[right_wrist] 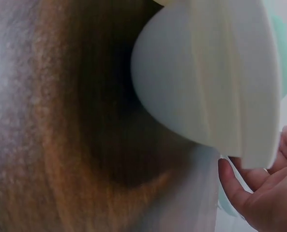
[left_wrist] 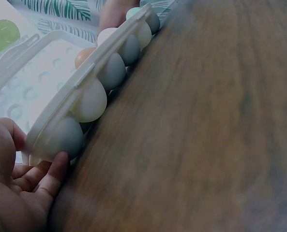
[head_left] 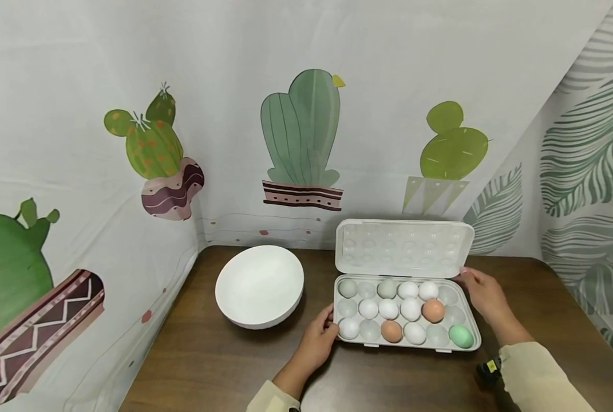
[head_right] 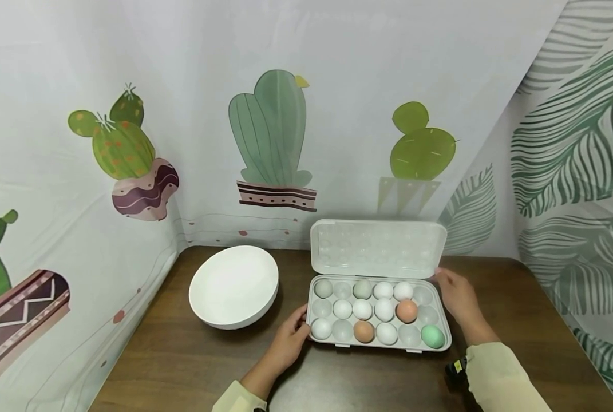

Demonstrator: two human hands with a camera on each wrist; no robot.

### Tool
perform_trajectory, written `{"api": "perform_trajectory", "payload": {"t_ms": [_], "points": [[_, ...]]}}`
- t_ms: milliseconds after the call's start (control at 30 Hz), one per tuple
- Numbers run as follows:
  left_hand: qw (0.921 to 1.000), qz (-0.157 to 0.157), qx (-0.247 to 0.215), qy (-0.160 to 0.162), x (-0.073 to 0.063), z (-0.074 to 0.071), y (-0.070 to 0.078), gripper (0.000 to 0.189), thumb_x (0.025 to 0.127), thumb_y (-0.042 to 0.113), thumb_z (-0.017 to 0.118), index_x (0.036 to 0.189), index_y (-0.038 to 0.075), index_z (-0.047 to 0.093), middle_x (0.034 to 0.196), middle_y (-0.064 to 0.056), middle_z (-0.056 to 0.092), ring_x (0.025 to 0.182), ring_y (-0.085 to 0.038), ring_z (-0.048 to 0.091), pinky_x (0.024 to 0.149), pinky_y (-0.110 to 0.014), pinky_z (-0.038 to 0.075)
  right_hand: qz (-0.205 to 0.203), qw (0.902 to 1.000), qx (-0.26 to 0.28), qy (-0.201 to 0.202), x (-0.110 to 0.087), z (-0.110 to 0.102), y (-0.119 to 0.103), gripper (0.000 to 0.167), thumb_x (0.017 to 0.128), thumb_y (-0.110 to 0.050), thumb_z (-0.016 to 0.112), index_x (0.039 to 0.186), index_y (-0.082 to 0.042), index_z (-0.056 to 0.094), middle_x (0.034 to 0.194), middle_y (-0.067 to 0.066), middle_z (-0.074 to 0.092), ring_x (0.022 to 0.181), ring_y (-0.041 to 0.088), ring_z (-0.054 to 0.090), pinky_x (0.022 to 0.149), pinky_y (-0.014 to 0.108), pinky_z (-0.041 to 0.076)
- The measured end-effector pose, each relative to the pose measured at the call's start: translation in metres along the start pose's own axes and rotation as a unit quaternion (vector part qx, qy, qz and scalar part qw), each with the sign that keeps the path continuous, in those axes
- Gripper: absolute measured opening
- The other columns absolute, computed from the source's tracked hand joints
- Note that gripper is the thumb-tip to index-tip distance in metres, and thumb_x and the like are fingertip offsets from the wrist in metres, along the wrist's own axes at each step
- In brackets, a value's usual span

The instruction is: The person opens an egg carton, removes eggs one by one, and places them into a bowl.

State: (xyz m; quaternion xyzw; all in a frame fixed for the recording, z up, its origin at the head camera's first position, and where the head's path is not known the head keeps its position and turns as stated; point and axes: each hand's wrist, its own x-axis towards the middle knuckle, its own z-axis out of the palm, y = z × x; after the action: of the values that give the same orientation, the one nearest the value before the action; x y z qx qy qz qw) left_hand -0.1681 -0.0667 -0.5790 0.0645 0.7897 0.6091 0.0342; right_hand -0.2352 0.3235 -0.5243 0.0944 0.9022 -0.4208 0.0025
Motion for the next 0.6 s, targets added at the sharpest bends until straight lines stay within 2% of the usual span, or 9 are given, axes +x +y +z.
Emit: {"api": "perform_trajectory", "payload": {"t_ms": [133, 333, 467, 600], "points": [[1.0000, -0.001, 0.005, 0.002, -0.0003, -0.0001, 0.0001, 0.056, 0.088, 0.005, 0.053, 0.144, 0.004, 0.053, 0.115, -0.011, 0.069, 0.091, -0.003, 0.057, 0.080, -0.016, 0.048, 0.000, 0.9999, -0.003, -0.011, 0.0017, 0.0007, 0.0014, 0.066, 0.109, -0.047, 0.026, 0.138, 0.004, 0.057, 0.145, 0.031, 0.051, 0.142, 0.051, 0.036, 0.110, 0.068, 0.034], [1.0000, -0.002, 0.000, 0.000, -0.0011, 0.0001, 0.0004, 0.058, 0.088, 0.005, 0.054, 0.146, 0.005, 0.051, 0.117, -0.010, 0.069, 0.094, -0.004, 0.057, 0.082, -0.016, 0.048, 0.005, 0.9999, 0.004, -0.015, 0.0027, 0.0025, 0.0039, 0.063, 0.109, -0.044, 0.029, 0.140, 0.005, 0.054, 0.141, 0.030, 0.055, 0.140, 0.049, 0.040, 0.110, 0.065, 0.035], [1.0000, -0.002, 0.005, -0.002, -0.0017, -0.0002, 0.0012, 0.059, 0.088, 0.006, 0.054, 0.147, 0.006, 0.051, 0.117, -0.009, 0.069, 0.095, -0.005, 0.058, 0.083, -0.016, 0.047, 0.008, 0.9998, 0.009, -0.015, 0.0025, 0.0048, 0.0042, 0.061, 0.110, -0.041, 0.032, 0.144, 0.007, 0.048, 0.139, 0.031, 0.057, 0.138, 0.047, 0.044, 0.110, 0.063, 0.037], [1.0000, -0.001, 0.009, -0.001, -0.0010, -0.0004, 0.0019, 0.058, 0.089, 0.006, 0.053, 0.147, 0.006, 0.050, 0.117, -0.009, 0.069, 0.096, -0.006, 0.058, 0.084, -0.016, 0.047, 0.005, 0.9998, 0.011, -0.016, 0.0020, 0.0059, 0.0026, 0.062, 0.109, -0.039, 0.035, 0.149, 0.009, 0.040, 0.145, 0.033, 0.049, 0.140, 0.050, 0.041, 0.112, 0.063, 0.036]]}}
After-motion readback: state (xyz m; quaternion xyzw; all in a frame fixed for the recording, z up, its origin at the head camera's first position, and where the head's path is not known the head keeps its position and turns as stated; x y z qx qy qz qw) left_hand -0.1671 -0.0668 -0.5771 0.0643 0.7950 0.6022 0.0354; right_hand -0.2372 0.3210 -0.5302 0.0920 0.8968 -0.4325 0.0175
